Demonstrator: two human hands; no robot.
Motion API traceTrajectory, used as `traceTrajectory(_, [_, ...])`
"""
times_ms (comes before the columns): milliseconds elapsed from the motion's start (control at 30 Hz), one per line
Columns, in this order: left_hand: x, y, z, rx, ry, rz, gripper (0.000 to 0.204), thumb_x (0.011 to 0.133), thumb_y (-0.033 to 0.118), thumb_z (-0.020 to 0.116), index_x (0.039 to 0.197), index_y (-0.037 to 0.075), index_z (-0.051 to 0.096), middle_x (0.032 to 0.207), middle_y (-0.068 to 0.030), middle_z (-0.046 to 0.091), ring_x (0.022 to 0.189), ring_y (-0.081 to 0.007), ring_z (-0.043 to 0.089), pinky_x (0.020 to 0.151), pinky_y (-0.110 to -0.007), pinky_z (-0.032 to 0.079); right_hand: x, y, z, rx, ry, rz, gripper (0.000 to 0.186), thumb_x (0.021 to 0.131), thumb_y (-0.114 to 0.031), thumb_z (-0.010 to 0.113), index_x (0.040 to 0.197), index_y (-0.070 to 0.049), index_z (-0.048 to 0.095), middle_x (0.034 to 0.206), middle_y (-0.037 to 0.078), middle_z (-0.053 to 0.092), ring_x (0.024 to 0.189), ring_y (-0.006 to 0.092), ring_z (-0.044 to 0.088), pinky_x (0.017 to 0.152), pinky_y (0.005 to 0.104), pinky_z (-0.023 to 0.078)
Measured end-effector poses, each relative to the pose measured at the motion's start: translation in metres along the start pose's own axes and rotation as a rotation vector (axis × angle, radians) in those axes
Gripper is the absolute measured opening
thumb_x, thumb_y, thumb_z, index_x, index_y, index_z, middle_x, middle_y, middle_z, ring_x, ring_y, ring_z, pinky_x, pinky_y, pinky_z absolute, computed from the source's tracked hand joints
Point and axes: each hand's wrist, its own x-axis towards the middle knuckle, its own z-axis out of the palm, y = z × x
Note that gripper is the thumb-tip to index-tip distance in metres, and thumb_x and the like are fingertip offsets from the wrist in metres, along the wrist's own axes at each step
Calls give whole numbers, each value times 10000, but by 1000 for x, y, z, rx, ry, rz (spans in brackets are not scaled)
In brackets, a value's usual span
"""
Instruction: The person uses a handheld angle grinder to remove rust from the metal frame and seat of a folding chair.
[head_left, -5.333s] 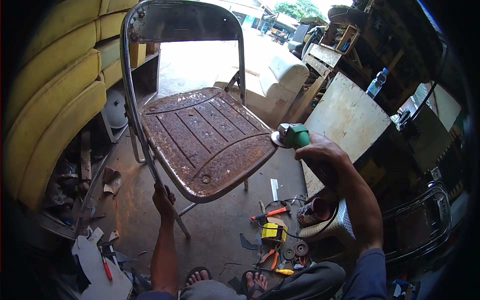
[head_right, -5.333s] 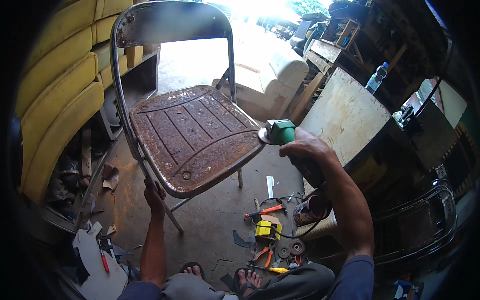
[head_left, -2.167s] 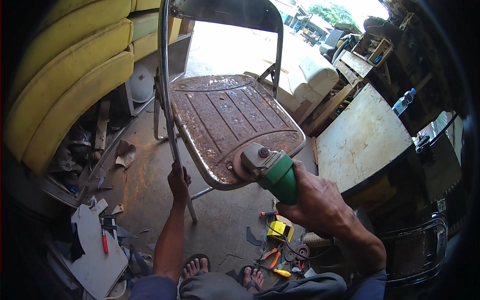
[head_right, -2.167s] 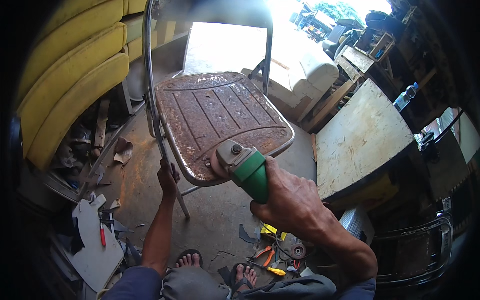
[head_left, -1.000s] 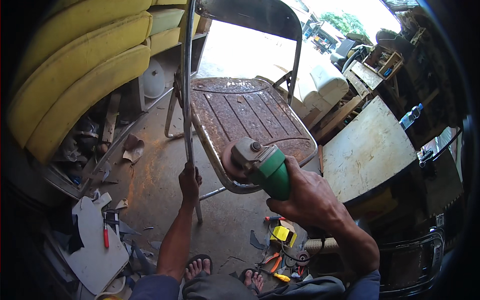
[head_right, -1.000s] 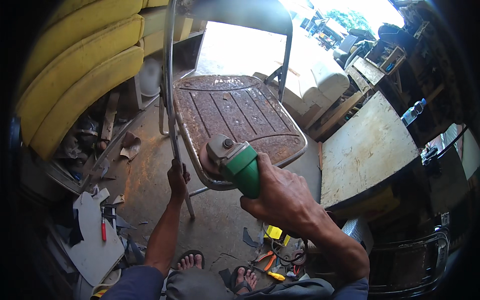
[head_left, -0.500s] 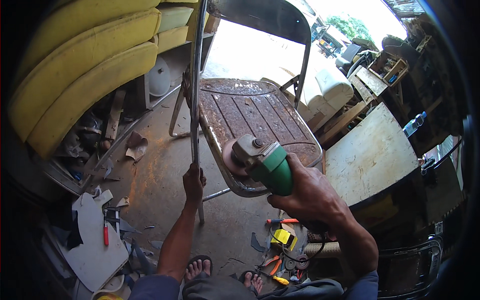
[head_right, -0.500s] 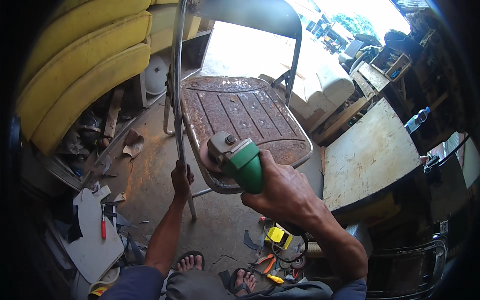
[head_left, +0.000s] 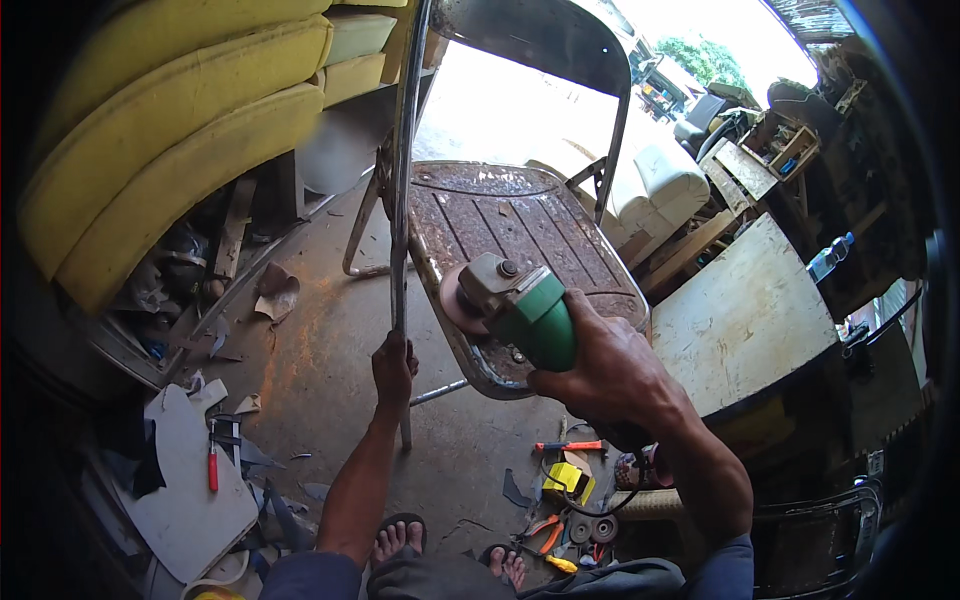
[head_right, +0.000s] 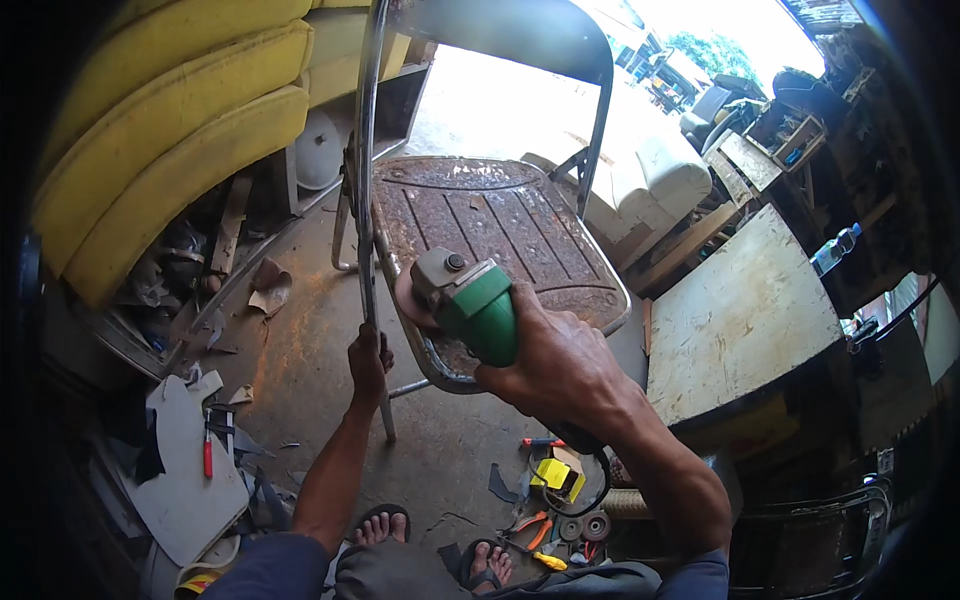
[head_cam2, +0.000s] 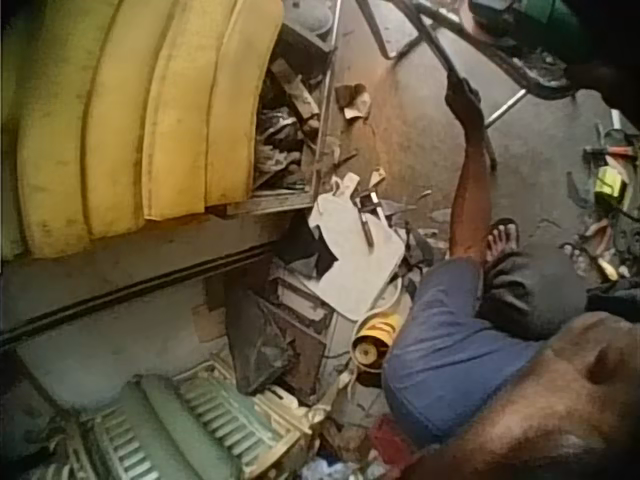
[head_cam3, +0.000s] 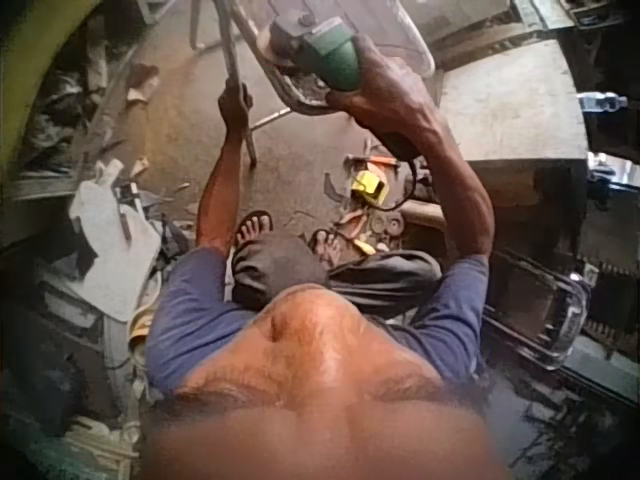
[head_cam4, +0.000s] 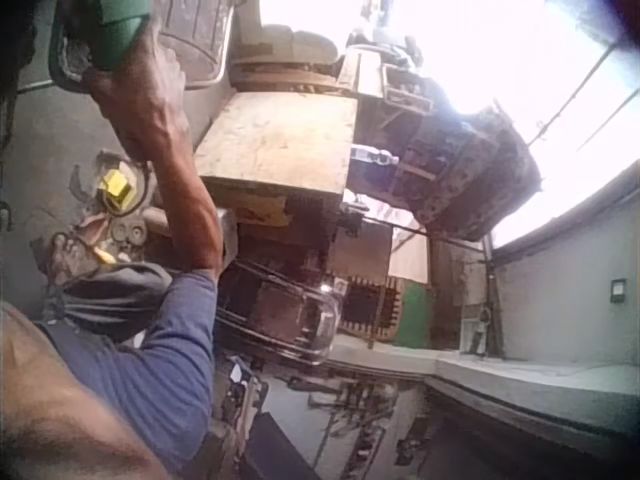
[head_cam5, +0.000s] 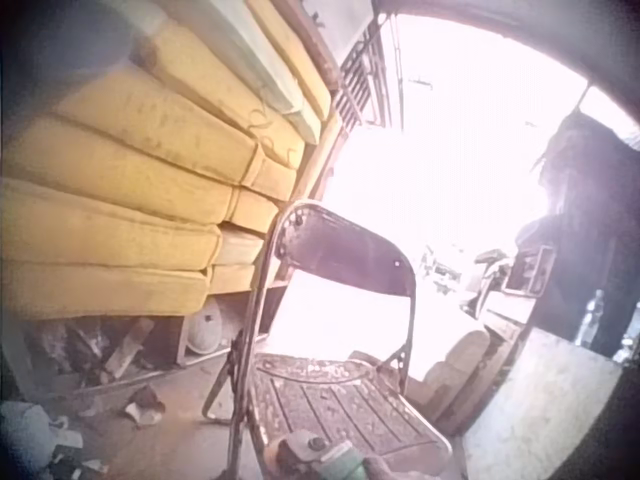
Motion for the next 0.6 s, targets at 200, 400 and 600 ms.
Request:
traceTrajectory(200, [-4,3,4,-10,15,6,534,1043,577,508,736,143,461,610,69,373,478,-43,369,440,-243,286,12,-1,-2,27,-10,42,788,783,-363,744,1382,30,417,1015,304,703,937,461,712,899,522,544])
traceTrajectory(400, [-3,3,2,-33,6,-9,507,1054,535,520,737,145,450,619,64,375,484,-44,377,441,-242,302,20,-2,0,-8,19,49,779,776,-359,739,1371,34,424,1010,305,704,936,460,713,900,519,546])
traceTrajectory(600, [-2,-1,1,11,-6,-6,544,1020,630,502,799,132,497,638,46,394,480,-63,406,440,-251,319,24,-2,3,-32,35,42,770,783,-357,730,1365,51,433,1006,295,705,922,449,716,883,511,554])
